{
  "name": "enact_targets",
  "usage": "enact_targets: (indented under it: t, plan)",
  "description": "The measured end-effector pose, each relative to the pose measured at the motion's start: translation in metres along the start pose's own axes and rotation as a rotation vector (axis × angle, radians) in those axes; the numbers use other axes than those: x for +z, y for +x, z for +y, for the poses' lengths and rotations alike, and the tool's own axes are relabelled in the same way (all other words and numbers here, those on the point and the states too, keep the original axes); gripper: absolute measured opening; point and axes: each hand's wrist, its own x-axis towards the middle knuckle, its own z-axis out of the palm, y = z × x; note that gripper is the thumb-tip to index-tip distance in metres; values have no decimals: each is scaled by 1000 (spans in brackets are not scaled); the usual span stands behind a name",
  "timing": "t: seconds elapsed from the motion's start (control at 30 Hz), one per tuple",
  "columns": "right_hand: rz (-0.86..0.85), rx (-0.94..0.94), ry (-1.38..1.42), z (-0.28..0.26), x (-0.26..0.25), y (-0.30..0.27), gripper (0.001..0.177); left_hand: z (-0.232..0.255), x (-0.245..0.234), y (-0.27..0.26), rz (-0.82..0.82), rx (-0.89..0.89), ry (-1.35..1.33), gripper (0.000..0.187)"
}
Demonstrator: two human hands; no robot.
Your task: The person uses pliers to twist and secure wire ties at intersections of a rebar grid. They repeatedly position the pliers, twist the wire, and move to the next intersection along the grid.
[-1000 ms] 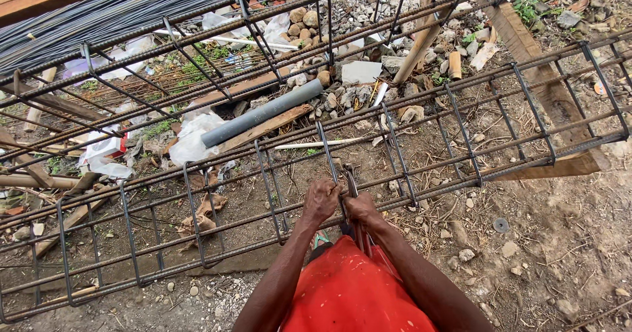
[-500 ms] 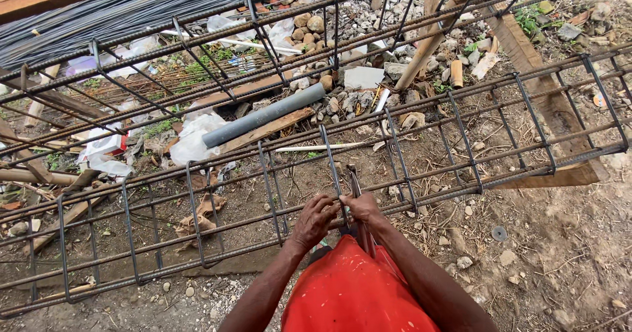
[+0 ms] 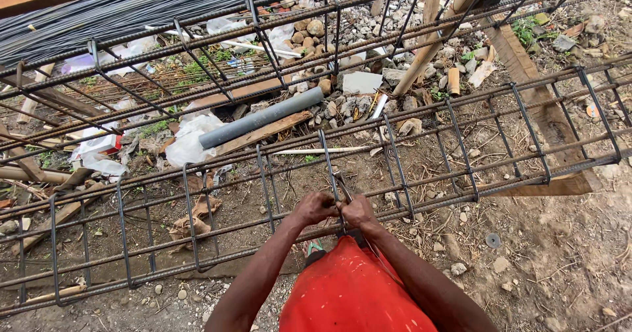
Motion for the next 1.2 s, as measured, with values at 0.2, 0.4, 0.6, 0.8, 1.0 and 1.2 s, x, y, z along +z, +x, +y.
enact_targets:
  t: [0.2,0.4,0.6,0.8,1.0,1.2]
  plan:
    - [-94,12,15,14,-8,6,23,5,-22,14,-184,-21,52,38]
    - [-186,50,40,3,-22,6,26,8,-21,13,-149,112,351,34]
    - [257,972,-227,-97,-24,-9,18,-21,34,27,352,329,367,39]
    - [-204,25,-56,5,-15,15,24,3,34,17,426,41,200,24]
    - [-170,21,40,19,-7,19,22,19,32,15,312,-142,215,16]
    - [-139,51,144,39,3,34,24,-13,45,49,122,-449,103,18]
